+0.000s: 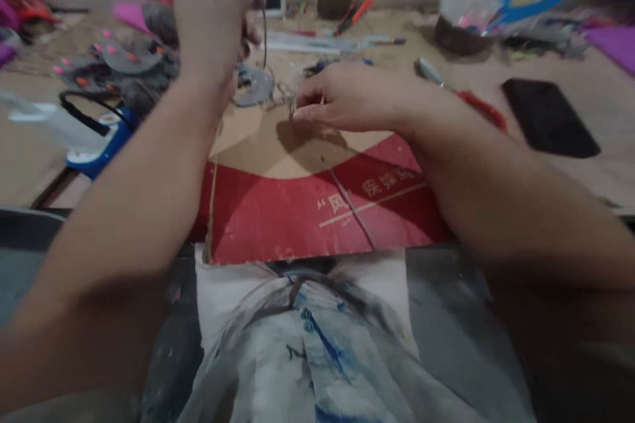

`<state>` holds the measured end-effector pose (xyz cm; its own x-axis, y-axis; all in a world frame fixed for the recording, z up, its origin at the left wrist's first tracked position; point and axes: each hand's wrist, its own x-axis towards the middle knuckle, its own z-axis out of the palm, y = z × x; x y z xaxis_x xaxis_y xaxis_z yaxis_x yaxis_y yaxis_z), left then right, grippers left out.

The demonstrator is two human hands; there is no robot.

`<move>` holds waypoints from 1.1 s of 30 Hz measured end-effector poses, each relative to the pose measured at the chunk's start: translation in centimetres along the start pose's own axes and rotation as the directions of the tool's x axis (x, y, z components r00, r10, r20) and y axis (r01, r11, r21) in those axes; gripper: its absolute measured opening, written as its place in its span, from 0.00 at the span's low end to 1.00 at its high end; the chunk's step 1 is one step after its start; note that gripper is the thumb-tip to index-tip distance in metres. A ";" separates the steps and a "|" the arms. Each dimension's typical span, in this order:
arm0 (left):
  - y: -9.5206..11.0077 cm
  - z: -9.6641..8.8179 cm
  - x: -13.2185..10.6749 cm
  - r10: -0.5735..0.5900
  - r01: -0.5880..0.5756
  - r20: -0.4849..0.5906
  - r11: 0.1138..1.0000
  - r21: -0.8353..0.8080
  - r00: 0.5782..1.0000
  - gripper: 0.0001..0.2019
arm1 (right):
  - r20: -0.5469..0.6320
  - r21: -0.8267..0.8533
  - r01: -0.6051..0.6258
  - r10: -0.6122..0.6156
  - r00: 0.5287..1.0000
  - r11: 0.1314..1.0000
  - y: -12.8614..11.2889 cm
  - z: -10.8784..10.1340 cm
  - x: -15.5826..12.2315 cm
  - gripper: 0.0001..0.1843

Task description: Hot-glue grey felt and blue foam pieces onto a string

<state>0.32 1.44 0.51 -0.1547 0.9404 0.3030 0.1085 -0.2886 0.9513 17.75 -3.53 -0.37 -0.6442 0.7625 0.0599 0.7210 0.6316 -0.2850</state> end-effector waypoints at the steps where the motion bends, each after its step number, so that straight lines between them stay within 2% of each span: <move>1: -0.1 -0.1 -0.2 0.114 -0.113 -0.016 0.992 0.050 0.993 0.06 | -0.065 0.029 -0.051 0.053 0.997 0.998 0.2 -0.3 0.1 0.14; 2: -0.1 -0.3 -0.3 0.134 -0.132 -0.029 0.988 0.087 0.990 0.06 | -0.150 0.073 -0.103 0.113 0.982 0.992 0.4 -0.7 0.1 0.14; 4: -0.1 -0.6 -0.4 0.169 -0.170 0.021 0.974 0.152 0.985 0.06 | -0.282 0.151 -0.157 0.195 0.939 0.976 0.8 -1.8 0.0 0.14; 6: 0.0 -0.9 -0.4 0.217 -0.219 0.031 0.957 0.190 0.976 0.04 | -0.394 0.119 -0.225 0.254 0.883 0.967 1.2 -2.8 -0.5 0.13; 8: 0.2 -1.2 -0.4 0.234 -0.221 -0.046 0.955 0.196 0.971 0.03 | -0.438 0.024 -0.338 0.314 0.842 0.941 1.8 -3.4 -1.1 0.13; 9: 0.3 -1.4 -0.4 0.263 -0.244 -0.060 0.944 0.220 0.963 0.04 | -0.423 -0.030 -0.399 0.350 0.836 0.916 2.2 -3.5 -1.4 0.13; 11: 0.3 -1.7 -0.3 0.343 -0.317 -0.046 0.904 0.286 0.938 0.05 | -0.318 -0.127 -0.497 0.439 0.840 0.859 3.0 -3.4 -1.7 0.12; 14: 0.4 -1.9 -0.3 0.336 -0.313 0.000 0.878 0.363 0.942 0.04 | -0.146 -0.212 -0.526 0.505 0.850 0.824 4.3 -2.2 -1.5 0.12; 17: 0.4 -1.9 -0.4 0.335 -0.311 0.023 0.845 0.436 0.942 0.03 | -0.178 -0.205 -0.523 0.494 0.851 0.827 4.9 -0.6 -0.8 0.19; 21: 0.2 -2.0 -0.5 0.201 -0.201 0.038 0.910 0.361 0.979 0.02 | -0.215 -0.173 -0.547 0.511 0.832 0.819 5.1 0.5 -0.2 0.25; 26: -0.7 -2.1 0.1 0.095 -0.107 0.069 0.974 0.199 0.993 0.04 | -0.200 -0.092 -0.544 0.520 0.830 0.834 6.0 -0.9 -0.7 0.15; 29: -1.1 -2.1 0.4 0.049 -0.058 0.063 0.989 0.139 0.997 0.03 | -0.234 -0.050 -0.541 0.517 0.823 0.839 6.2 -1.7 -1.0 0.15; 33: -1.3 -2.1 0.4 -0.003 -0.005 0.068 0.993 0.121 0.998 0.04 | -0.234 0.000 -0.533 0.518 0.823 0.846 6.0 -1.3 -0.8 0.14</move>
<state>-1.90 1.81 -0.45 -0.0876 0.9513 0.2957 0.2276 -0.2698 0.9356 22.92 -0.18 -0.89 -0.0970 0.9874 0.1253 0.9534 0.1283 -0.2731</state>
